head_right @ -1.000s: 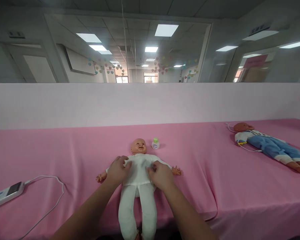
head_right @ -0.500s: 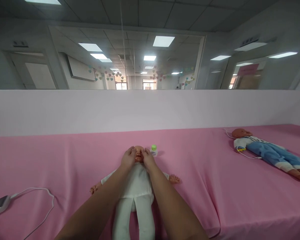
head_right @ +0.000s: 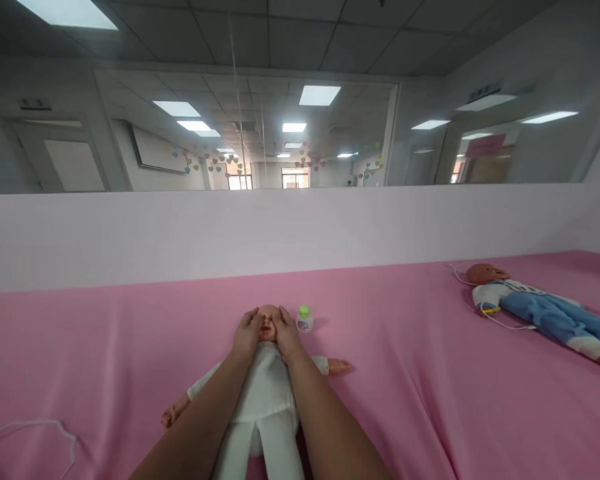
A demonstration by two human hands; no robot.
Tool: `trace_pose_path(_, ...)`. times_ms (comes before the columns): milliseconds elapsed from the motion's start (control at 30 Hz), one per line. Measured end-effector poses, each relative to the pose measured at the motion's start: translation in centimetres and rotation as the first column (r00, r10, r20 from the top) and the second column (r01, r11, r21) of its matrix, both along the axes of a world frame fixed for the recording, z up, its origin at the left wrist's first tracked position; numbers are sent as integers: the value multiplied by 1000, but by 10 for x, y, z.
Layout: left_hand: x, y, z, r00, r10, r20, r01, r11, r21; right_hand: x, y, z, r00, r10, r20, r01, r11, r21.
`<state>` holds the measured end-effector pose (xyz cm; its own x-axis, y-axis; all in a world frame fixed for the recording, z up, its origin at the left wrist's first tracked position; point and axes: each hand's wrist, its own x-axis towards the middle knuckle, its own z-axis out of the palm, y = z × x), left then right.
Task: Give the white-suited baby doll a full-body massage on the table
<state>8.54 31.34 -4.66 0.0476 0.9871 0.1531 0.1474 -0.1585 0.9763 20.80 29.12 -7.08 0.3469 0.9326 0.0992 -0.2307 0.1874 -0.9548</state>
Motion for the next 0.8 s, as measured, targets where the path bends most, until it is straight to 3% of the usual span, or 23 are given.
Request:
trace_pose_path(200,-4,2,-12,981,-17,195,14,1000,19,-2,1,-9,999,-33,19,32,999,34)
trace_pose_path(433,-8,9,-17,977,111,179,-113,994,2,-6,7,-7,998,-54,-45,58,994,96)
trace_pose_path(800,-5,17,-24,958,155,242,-142,987,-70,2,14,-21,988,-26,-153,46,991,128)
